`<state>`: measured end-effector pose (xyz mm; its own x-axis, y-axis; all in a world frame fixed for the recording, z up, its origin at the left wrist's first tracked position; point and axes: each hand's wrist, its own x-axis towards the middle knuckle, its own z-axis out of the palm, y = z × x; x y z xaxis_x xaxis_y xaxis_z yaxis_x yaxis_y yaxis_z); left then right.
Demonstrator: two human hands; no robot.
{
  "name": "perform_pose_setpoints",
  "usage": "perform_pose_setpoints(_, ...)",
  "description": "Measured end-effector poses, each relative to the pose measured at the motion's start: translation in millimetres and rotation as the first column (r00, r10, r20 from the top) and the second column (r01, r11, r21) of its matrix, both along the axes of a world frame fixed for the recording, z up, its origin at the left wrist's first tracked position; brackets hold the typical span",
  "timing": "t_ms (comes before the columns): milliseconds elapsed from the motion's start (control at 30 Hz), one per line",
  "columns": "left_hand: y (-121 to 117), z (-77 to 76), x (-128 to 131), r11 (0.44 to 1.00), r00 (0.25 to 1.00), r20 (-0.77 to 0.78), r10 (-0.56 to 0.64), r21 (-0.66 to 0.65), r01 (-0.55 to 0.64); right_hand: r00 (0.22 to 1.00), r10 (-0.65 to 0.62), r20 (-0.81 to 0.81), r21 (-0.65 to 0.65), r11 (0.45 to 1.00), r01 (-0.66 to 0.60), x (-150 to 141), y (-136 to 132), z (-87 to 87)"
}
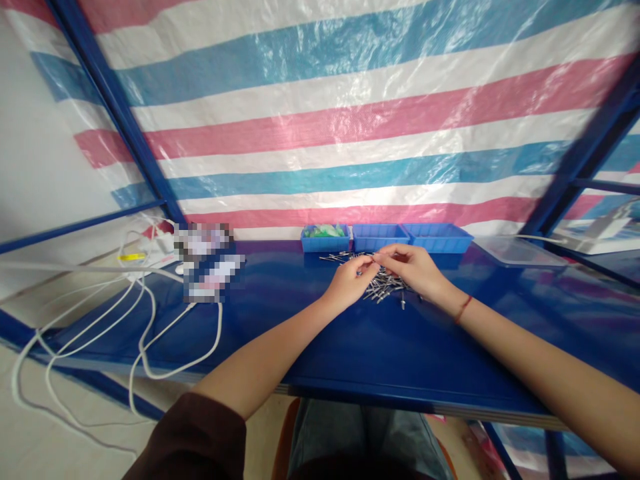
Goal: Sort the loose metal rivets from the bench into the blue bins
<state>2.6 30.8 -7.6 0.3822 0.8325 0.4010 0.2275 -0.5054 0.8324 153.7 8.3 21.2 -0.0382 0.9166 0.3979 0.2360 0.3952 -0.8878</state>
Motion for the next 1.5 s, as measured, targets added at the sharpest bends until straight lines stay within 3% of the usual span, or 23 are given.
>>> perform_pose_setpoints(200, 0.5, -0.4, -0.6, 0.999, 0.999, 0.034, -0.026, 0.021, 0.025, 1.000, -0.014, -0.009, 0.061, 0.998, 0.014, -0.5, 1.9, -3.6)
perform_pose_setpoints(467, 1.0, 2.2, -2.8, 0.985, 0.983, 0.125, 0.133, 0.090, -0.144, 0.999, -0.012, 0.046, 0.086, 0.996, 0.008, -1.4, -2.3, 1.1)
perform_pose_setpoints(767, -4.7, 6.6, -3.4, 0.969, 0.979, 0.053, 0.197, 0.140, -0.203, 0.999, 0.037, 0.026, -0.064, 0.997, -0.035, 3.9, 4.4, -3.5)
perform_pose_setpoints(833, -5.0, 5.1, -3.1, 0.971, 0.984, 0.009, 0.177, 0.163, -0.176, 0.998, -0.058, -0.020, -0.058, 0.997, 0.057, 13.7, 14.3, -7.3)
perform_pose_setpoints(900, -7.0, 4.5, -2.7, 0.964, 0.990, -0.070, 0.119, 0.247, -0.098, 0.964, -0.254, -0.078, -0.032, 0.967, 0.252, 30.4, 27.2, -11.1)
perform_pose_setpoints(1000, -14.5, 5.7, -0.8, 0.894, 0.963, -0.270, -0.008, 0.429, 0.128, 0.817, -0.566, -0.112, -0.068, 0.825, 0.562, 64.3, 46.5, -15.1)
perform_pose_setpoints(1067, -21.1, 6.0, 2.0, 0.823, 0.910, -0.412, -0.038, 0.503, 0.262, 0.733, -0.676, -0.080, -0.114, 0.736, 0.667, 86.7, 55.5, -16.3)
perform_pose_setpoints(1133, -26.7, 4.6, 5.4, 0.778, 0.861, -0.508, -0.003, 0.540, 0.321, 0.712, -0.701, -0.048, -0.146, 0.710, 0.689, 103.9, 60.7, -16.3)
perform_pose_setpoints(1233, -30.4, 1.1, 8.5, 0.757, 0.801, -0.595, 0.071, 0.555, 0.345, 0.730, -0.683, -0.025, -0.173, 0.722, 0.670, 117.4, 62.9, -15.9)
perform_pose_setpoints(1500, -27.3, 4.7, 5.9, 0.814, 0.727, -0.672, 0.140, 0.497, 0.302, 0.761, -0.648, 0.042, -0.136, 0.750, 0.647, 112.5, 62.2, -19.7)
